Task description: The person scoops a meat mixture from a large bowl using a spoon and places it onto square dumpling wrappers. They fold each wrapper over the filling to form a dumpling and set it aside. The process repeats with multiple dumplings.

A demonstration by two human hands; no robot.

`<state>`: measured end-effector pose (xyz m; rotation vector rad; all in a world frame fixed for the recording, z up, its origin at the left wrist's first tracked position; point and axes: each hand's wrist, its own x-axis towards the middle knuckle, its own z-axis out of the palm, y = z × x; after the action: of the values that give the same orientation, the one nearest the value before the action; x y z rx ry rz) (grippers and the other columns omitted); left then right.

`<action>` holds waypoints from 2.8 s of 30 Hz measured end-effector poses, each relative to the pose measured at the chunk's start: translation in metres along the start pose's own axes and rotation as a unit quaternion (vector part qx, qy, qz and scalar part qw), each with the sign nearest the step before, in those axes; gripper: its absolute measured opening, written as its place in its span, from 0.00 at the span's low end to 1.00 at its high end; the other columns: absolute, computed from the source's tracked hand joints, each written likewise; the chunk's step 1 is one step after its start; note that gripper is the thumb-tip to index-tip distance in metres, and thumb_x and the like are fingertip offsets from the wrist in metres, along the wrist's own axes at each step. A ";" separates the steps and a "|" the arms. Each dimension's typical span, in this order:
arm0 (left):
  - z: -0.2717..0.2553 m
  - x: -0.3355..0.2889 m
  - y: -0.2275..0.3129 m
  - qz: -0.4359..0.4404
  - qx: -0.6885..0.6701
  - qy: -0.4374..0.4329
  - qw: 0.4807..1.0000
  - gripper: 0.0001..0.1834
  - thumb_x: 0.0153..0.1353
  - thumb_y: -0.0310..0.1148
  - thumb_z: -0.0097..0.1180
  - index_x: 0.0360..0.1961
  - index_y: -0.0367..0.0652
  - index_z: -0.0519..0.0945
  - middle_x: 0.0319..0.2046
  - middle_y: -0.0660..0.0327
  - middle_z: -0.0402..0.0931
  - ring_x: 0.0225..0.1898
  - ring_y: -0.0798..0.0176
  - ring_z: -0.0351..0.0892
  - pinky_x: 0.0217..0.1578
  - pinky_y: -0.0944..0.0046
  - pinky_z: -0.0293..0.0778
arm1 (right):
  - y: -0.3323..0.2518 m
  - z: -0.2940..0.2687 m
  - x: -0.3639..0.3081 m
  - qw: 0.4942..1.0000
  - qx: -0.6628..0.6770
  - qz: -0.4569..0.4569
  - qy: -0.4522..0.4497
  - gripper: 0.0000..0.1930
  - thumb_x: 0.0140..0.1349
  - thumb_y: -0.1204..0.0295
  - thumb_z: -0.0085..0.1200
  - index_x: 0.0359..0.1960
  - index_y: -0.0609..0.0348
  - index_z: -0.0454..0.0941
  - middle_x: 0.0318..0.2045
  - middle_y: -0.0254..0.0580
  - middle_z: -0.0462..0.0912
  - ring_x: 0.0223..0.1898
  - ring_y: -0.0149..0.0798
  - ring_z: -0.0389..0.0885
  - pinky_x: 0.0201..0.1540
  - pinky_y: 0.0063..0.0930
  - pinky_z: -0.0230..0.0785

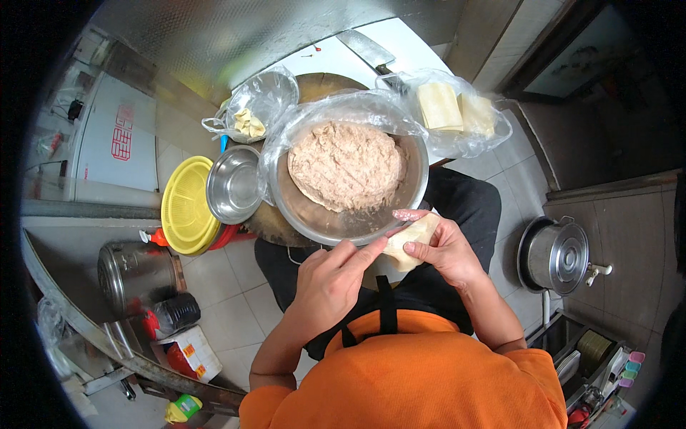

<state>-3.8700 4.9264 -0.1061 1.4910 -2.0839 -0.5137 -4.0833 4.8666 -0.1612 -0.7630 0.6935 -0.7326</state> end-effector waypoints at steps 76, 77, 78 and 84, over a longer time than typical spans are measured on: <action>-0.072 -0.042 -0.143 -0.180 0.214 0.207 0.937 0.10 0.58 0.27 0.59 0.41 0.48 0.86 0.28 0.58 0.75 0.31 0.57 0.77 0.34 0.58 0.65 | -0.001 0.010 0.019 0.993 -0.041 0.039 0.101 0.10 0.71 0.74 0.49 0.47 0.68 0.77 0.40 0.53 0.86 0.37 0.43 0.88 0.42 0.34 0.83; -0.068 -0.041 -0.129 -0.159 0.139 0.192 0.958 0.11 0.57 0.27 0.60 0.42 0.48 0.86 0.27 0.59 0.75 0.30 0.57 0.76 0.34 0.59 0.65 | 0.000 0.009 0.021 0.992 -0.042 0.052 0.105 0.10 0.71 0.74 0.49 0.48 0.68 0.77 0.41 0.53 0.86 0.38 0.43 0.88 0.42 0.34 0.83; -0.062 -0.040 -0.114 -0.140 0.061 0.178 0.972 0.11 0.57 0.27 0.61 0.42 0.47 0.86 0.27 0.59 0.75 0.29 0.57 0.75 0.33 0.59 0.65 | 0.000 0.009 0.022 0.993 -0.037 0.055 0.099 0.10 0.70 0.74 0.50 0.47 0.67 0.77 0.41 0.53 0.86 0.38 0.42 0.88 0.42 0.33 0.83; -0.028 -0.013 -0.058 -0.025 -0.043 0.103 0.993 0.11 0.55 0.26 0.64 0.41 0.45 0.86 0.25 0.64 0.75 0.27 0.60 0.73 0.33 0.61 0.66 | 0.004 0.011 0.027 0.998 -0.047 0.020 0.045 0.08 0.69 0.76 0.52 0.45 0.67 0.80 0.39 0.48 0.87 0.37 0.37 0.87 0.42 0.28 0.82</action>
<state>-3.8061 4.9202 -0.1199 1.4842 -1.8466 -0.4419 -4.0588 4.8520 -0.1663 -0.8035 0.8273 -0.7051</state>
